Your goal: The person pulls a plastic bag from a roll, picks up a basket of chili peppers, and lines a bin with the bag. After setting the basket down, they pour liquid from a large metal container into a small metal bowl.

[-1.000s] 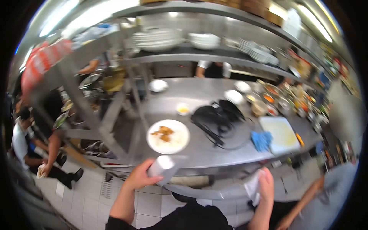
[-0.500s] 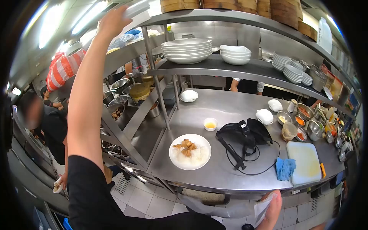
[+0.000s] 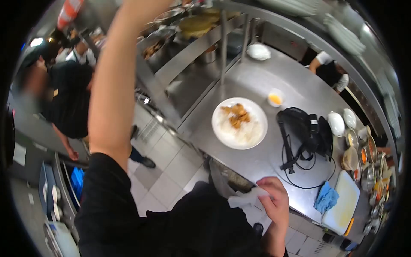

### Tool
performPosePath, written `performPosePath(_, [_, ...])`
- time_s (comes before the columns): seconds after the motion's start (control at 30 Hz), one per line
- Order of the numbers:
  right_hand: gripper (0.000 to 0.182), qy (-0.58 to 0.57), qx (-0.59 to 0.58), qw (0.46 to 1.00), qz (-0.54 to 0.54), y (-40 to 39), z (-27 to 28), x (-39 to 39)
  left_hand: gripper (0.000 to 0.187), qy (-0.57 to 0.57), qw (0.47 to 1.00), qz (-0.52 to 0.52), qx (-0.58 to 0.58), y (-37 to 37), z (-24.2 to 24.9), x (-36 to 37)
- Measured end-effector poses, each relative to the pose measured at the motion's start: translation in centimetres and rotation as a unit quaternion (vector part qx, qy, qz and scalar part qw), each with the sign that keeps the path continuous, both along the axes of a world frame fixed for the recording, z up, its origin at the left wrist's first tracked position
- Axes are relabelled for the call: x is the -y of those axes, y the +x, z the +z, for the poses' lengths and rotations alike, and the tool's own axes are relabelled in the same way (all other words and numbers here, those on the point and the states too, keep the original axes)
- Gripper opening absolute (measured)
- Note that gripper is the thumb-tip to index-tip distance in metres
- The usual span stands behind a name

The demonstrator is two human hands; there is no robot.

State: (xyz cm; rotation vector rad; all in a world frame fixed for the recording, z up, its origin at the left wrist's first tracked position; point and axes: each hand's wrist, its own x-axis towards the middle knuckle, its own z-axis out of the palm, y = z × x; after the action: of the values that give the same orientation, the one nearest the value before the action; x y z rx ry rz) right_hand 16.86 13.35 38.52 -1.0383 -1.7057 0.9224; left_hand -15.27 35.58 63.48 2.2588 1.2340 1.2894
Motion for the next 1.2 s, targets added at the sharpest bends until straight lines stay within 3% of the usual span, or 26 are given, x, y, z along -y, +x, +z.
performPosePath(0.1, [0.021,0.019,0.052,0.995,0.083,-2.6,0.6,-2.6,0.081,-0.154,0.954,-0.219,-0.132,1.5,-12.2,12.2])
performPosePath(0.13, [0.021,0.012,0.025,0.994,0.102,-3.2,0.8,-3.3,0.088,-0.211,0.924,-0.312,-0.059,2.2,-17.3,14.2])
performPosePath(0.2, [0.022,0.005,-0.001,0.991,0.136,-4.7,0.6,-4.9,0.085,-0.196,0.937,-0.287,0.030,3.1,-24.7,17.7])
performPosePath(0.3, [0.023,-0.091,-0.095,0.985,0.114,-7.4,0.1,-6.7,0.076,-0.291,0.924,-0.211,0.127,3.1,-29.5,21.8])
performPosePath(0.37, [0.023,-0.108,-0.117,0.978,0.137,-9.9,-0.2,-7.1,0.054,-0.311,0.932,-0.083,0.165,1.8,-31.4,23.1])
performPosePath(0.4, [0.023,-0.123,-0.139,0.973,0.140,-10.9,-0.3,-7.2,0.054,-0.308,0.934,-0.067,0.167,0.8,-31.7,23.4])
performPosePath(0.43, [0.021,-0.157,-0.126,0.963,0.177,-11.1,-0.5,-7.4,0.043,-0.230,0.955,-0.035,0.183,-0.5,-31.8,23.6])
performPosePath(0.5, [0.021,-0.135,-0.114,0.963,0.205,-12.2,-0.4,-7.2,0.027,-0.100,0.974,0.027,0.199,-2.6,-31.4,23.8])
performPosePath(0.53, [0.022,-0.115,-0.097,0.964,0.220,-12.5,-0.4,-6.9,0.027,-0.100,0.975,0.031,0.197,-3.3,-31.1,24.3])
performPosePath(0.6, [0.022,-0.129,-0.074,0.964,0.221,-12.4,-0.5,-6.5,0.027,-0.176,0.949,0.088,0.248,-4.3,-30.6,25.6])
performPosePath(0.7, [0.019,-0.155,-0.101,0.964,0.188,-11.5,-2.1,-5.7,0.021,-0.212,0.941,0.145,0.219,-3.8,-29.9,27.6])
performPosePath(0.93, [0.009,-0.176,0.049,0.955,0.235,-9.2,-6.9,-3.1,0.018,-0.333,0.902,0.221,0.164,-1.3,-33.1,31.5])
performPosePath(1.07, [0.017,-0.233,0.080,0.898,0.365,-9.3,-10.4,-1.3,0.023,-0.385,0.882,0.243,0.118,-0.3,-31.4,34.8])
performPosePath(1.2, [0.023,-0.171,0.097,0.815,0.545,-11.0,-8.7,0.8,0.022,-0.428,0.874,0.220,0.071,0.2,-25.9,39.2])
